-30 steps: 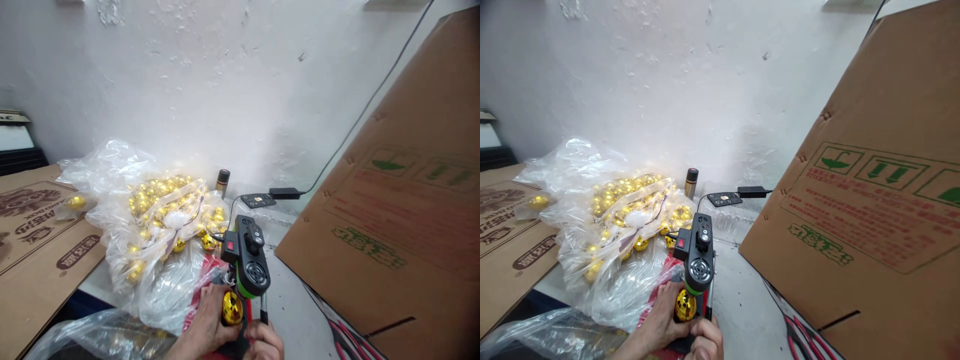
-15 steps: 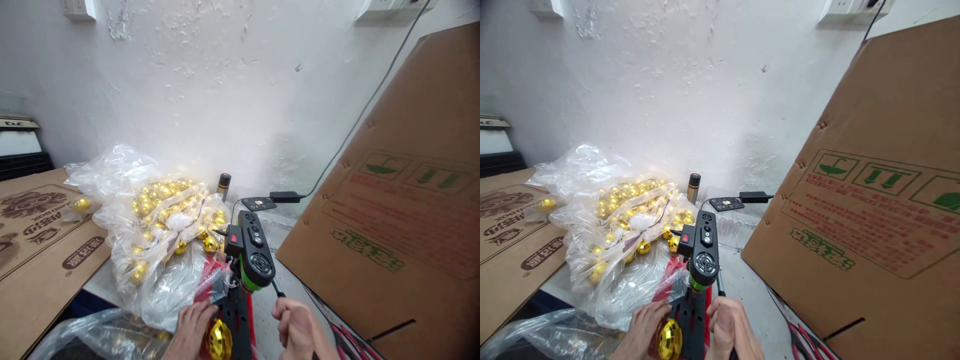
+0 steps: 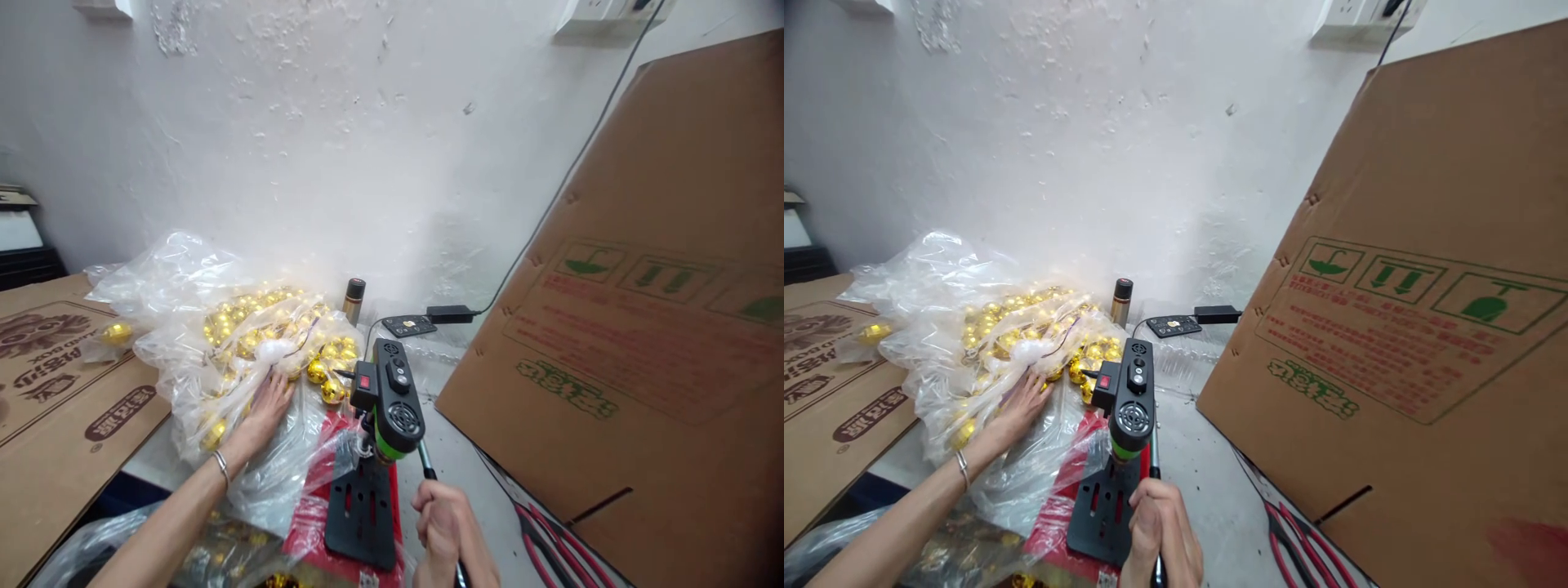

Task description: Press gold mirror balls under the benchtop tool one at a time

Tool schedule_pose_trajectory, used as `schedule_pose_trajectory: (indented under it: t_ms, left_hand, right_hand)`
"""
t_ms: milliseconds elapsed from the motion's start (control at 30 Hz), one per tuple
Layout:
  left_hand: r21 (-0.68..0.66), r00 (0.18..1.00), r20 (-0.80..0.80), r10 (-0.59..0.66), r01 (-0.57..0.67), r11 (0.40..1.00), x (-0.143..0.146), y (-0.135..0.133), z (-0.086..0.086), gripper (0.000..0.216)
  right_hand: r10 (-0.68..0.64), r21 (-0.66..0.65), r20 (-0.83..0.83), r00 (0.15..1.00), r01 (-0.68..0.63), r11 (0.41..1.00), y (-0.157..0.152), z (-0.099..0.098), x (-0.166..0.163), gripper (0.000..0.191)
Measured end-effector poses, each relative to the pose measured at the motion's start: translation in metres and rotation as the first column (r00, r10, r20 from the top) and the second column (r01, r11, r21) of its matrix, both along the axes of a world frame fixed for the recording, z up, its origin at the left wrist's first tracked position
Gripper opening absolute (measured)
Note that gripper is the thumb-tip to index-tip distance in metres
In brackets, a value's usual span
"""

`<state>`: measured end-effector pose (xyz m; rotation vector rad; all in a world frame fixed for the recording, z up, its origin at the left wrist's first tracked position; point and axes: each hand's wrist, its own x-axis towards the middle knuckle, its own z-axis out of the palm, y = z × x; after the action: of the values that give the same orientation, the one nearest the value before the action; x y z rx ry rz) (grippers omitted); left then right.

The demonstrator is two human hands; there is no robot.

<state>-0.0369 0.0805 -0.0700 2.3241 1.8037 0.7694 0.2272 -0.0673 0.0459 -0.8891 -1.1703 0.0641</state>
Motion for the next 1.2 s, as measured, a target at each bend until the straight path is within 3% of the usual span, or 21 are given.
schedule_pose_trajectory:
  t_ms: [67, 200, 267, 333, 400, 433, 500, 667, 833, 1000, 1200]
  left_hand:
    - [-0.022, 1.000, 0.024, -0.001, 0.002, 1.000, -0.002, -0.002, 0.010, 0.052]
    - [-0.071, 0.996, 0.084, -0.031, 0.037, 0.997, 0.012, -0.011, 0.033, 0.049]
    - [-0.132, 0.962, 0.267, -0.048, 0.085, 0.988, 0.029, -0.022, 0.036, 0.050]
    - [-0.213, 0.821, 0.571, -0.004, 0.152, 0.965, 0.049, -0.039, 0.031, 0.055]
    - [-0.287, 0.607, 0.790, 0.091, 0.234, 0.929, 0.068, -0.056, 0.023, 0.066]
    - [-0.312, 0.537, 0.834, 0.130, 0.263, 0.913, 0.076, -0.065, 0.018, 0.070]
    - [-0.339, 0.479, 0.861, 0.169, 0.294, 0.893, 0.091, -0.078, 0.010, 0.075]
    - [-0.314, 0.536, 0.837, 0.109, 0.307, 0.898, 0.113, -0.096, -0.004, 0.072]
    - [-0.230, 0.684, 0.729, -0.031, 0.288, 0.929, 0.121, -0.098, -0.014, 0.052]
    - [-0.147, 0.792, 0.607, -0.065, 0.193, 0.970, 0.129, -0.096, -0.020, 0.055]
    - [-0.120, 0.846, 0.522, -0.111, 0.202, 0.972, 0.137, -0.099, -0.019, 0.062]
  right_hand:
    - [0.005, 0.073, 0.063, 0.998, -0.009, 0.997, 0.004, -0.003, 0.003, 0.036]
    - [0.004, 0.099, 0.075, 0.997, -0.011, 0.995, 0.008, -0.001, 0.007, 0.035]
    - [0.025, 0.138, 0.098, 0.995, -0.038, 0.990, 0.009, 0.004, 0.010, 0.035]
    - [0.050, 0.132, 0.146, 0.988, -0.070, 0.989, 0.011, 0.012, 0.014, 0.034]
    - [0.067, 0.098, 0.172, 0.983, -0.085, 0.992, 0.014, 0.020, 0.018, 0.034]
    - [0.073, 0.087, 0.176, 0.982, -0.089, 0.992, 0.015, 0.024, 0.019, 0.034]
    - [0.081, 0.075, 0.173, 0.982, -0.095, 0.993, 0.016, 0.028, 0.020, 0.034]
    - [0.078, 0.084, 0.192, 0.978, -0.095, 0.992, 0.017, 0.029, 0.021, 0.032]
    - [0.081, 0.093, 0.205, 0.975, -0.102, 0.990, 0.014, 0.026, 0.021, 0.031]
    - [0.074, 0.078, 0.210, 0.975, -0.092, 0.993, 0.012, 0.023, 0.020, 0.030]
    - [0.080, 0.051, 0.218, 0.973, -0.093, 0.994, 0.009, 0.022, 0.023, 0.029]
